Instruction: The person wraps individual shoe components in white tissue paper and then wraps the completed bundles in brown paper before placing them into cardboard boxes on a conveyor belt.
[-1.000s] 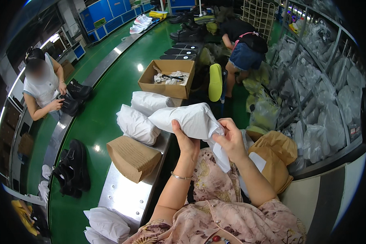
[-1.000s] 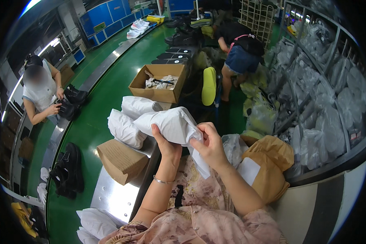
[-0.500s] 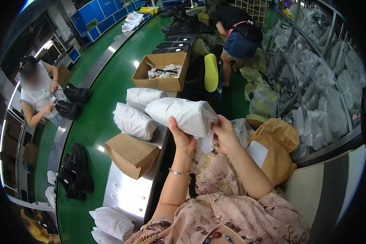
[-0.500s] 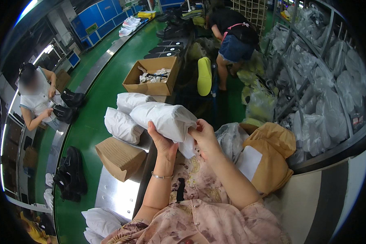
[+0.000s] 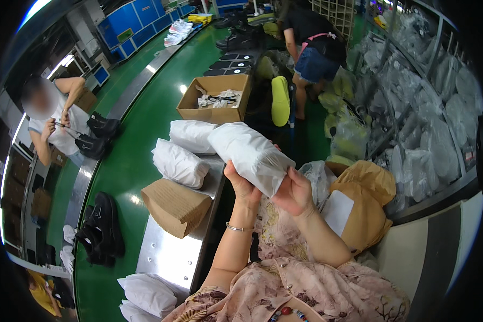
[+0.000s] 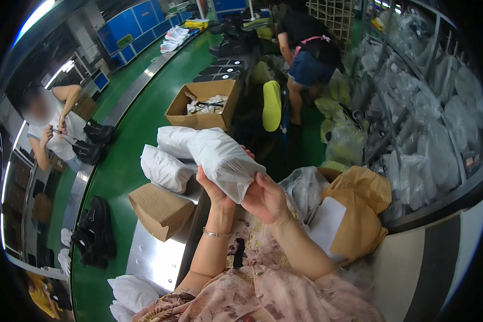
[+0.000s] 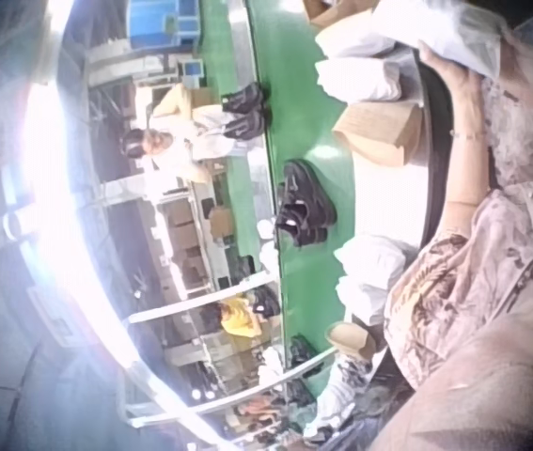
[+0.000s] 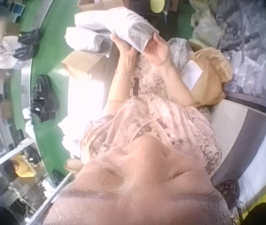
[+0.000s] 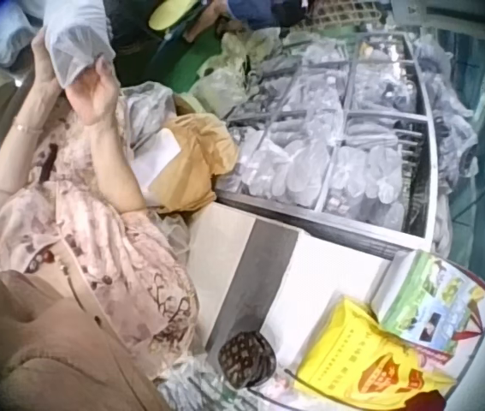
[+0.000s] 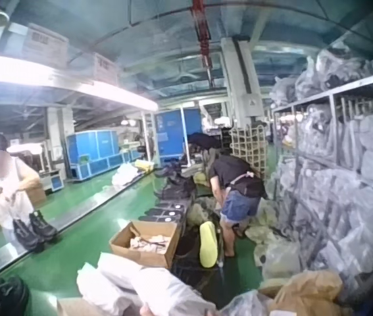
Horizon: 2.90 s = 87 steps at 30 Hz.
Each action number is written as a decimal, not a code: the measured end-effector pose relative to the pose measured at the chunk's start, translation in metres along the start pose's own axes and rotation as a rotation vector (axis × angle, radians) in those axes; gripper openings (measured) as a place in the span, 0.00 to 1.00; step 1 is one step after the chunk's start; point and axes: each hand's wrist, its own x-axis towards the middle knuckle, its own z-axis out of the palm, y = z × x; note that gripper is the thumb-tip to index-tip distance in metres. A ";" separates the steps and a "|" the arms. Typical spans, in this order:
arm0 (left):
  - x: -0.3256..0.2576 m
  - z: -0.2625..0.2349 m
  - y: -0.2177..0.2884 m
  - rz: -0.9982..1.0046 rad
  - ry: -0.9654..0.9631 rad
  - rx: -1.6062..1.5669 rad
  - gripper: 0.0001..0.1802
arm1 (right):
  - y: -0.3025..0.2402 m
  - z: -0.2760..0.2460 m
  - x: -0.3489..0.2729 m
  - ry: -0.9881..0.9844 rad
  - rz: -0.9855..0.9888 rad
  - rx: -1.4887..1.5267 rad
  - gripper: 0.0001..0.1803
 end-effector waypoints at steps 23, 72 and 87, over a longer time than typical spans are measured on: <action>0.024 0.022 0.033 0.336 0.227 0.461 0.40 | -0.006 0.014 0.057 0.079 -0.567 -1.380 0.47; 0.189 -0.119 0.254 -0.370 0.784 2.064 0.49 | 0.055 -0.138 0.216 0.064 -0.384 -2.047 0.54; -0.088 -0.104 0.211 0.618 1.180 1.312 0.21 | 0.195 -0.017 0.105 -0.653 0.075 -2.129 0.29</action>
